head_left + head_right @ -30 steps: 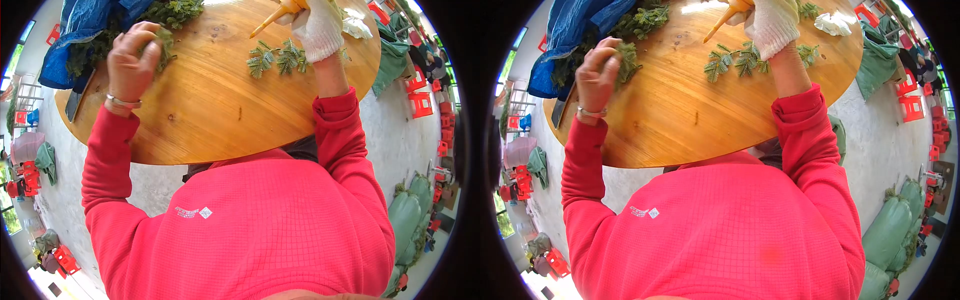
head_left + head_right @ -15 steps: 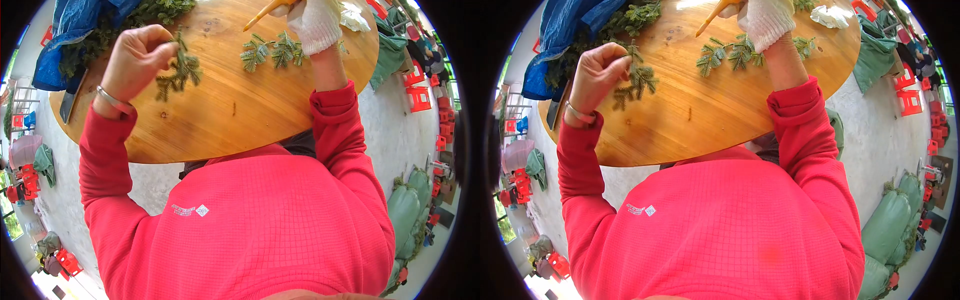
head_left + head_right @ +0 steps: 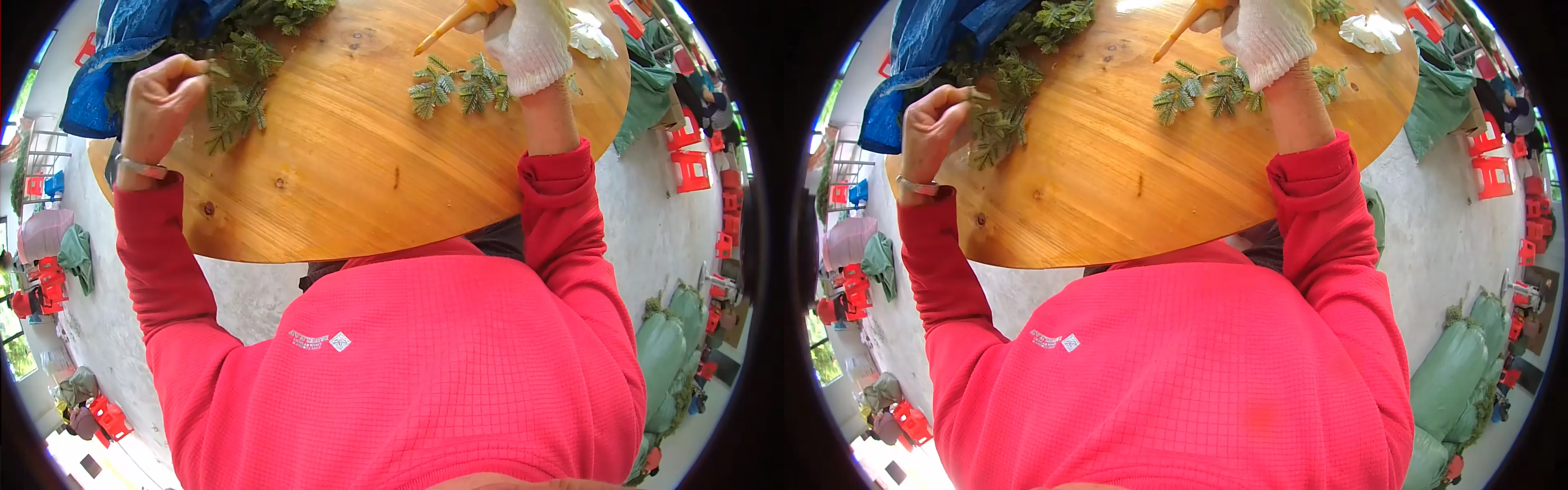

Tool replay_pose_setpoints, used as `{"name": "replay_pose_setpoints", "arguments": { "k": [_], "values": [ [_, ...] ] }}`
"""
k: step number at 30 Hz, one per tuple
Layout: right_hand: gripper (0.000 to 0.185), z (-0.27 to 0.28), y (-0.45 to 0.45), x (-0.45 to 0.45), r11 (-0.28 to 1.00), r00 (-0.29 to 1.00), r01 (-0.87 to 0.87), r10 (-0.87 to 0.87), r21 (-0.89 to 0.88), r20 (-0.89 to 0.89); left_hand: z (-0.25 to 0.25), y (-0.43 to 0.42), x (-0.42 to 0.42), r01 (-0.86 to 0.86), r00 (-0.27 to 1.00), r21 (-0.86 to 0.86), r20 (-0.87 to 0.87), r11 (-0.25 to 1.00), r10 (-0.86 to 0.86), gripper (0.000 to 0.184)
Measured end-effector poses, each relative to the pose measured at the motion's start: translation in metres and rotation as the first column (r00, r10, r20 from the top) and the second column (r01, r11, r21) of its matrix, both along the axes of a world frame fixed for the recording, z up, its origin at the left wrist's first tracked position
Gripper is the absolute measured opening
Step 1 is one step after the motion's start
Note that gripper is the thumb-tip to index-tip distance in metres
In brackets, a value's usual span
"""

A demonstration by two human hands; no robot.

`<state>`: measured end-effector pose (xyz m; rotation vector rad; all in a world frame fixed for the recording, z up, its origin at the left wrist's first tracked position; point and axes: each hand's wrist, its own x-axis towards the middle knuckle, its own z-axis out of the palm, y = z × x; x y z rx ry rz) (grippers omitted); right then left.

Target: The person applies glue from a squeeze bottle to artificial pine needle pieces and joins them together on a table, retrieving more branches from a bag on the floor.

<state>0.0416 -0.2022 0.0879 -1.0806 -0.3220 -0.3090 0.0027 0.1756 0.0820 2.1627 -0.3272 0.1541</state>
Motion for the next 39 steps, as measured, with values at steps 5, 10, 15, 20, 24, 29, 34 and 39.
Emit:
{"name": "replay_pose_setpoints", "arguments": {
  "k": [5, 10, 15, 20, 24, 29, 34, 39],
  "values": [
    [0.015, -0.004, -0.002, 0.003, 1.000, 1.000, -0.012, 0.012, -0.001, 0.000, 0.032, 0.006, -0.030, -0.045, 0.998, -0.469, -0.054, 0.882, 0.023, 0.021],
    [0.015, -0.001, 0.000, -0.001, 1.000, 0.999, -0.014, 0.014, 0.003, -0.031, 0.000, -0.046, -0.025, 0.052, 0.999, -0.133, -0.007, 0.990, -0.053, 0.014],
    [0.013, -0.008, -0.002, 0.009, 0.999, 1.000, -0.003, 0.004, 0.036, -0.027, -0.036, -0.111, -0.011, 0.184, 0.978, 0.094, -0.114, 0.978, -0.173, 0.011],
    [0.013, -0.012, -0.008, 0.015, 0.989, 0.989, -0.142, 0.140, 0.044, 0.050, -0.034, -0.141, -0.011, 0.128, 0.982, -0.050, -0.130, 0.990, -0.134, 0.020],
    [0.014, -0.004, -0.003, 0.004, 0.997, 0.997, -0.081, 0.081, 0.006, -0.011, -0.036, -0.125, -0.017, 0.186, 0.979, -0.193, -0.045, 0.963, -0.198, 0.024],
    [0.016, -0.006, -0.002, 0.004, 0.997, 0.995, -0.083, 0.082, -0.008, -0.062, -0.042, -0.107, -0.023, 0.467, 0.814, 0.200, 0.283, 0.861, -0.507, 0.038],
    [0.017, -0.009, -0.002, 0.005, 0.996, 0.995, -0.091, 0.090, -0.012, -0.045, -0.058, -0.119, -0.024, 0.507, 0.788, 0.332, 0.195, 0.795, -0.584, 0.047],
    [0.016, -0.011, 0.000, 0.005, 0.998, 0.997, -0.059, 0.058, -0.030, -0.055, -0.065, -0.128, -0.034, 0.307, 0.833, 0.528, 0.253, 0.792, -0.492, 0.044]
  ]
}}
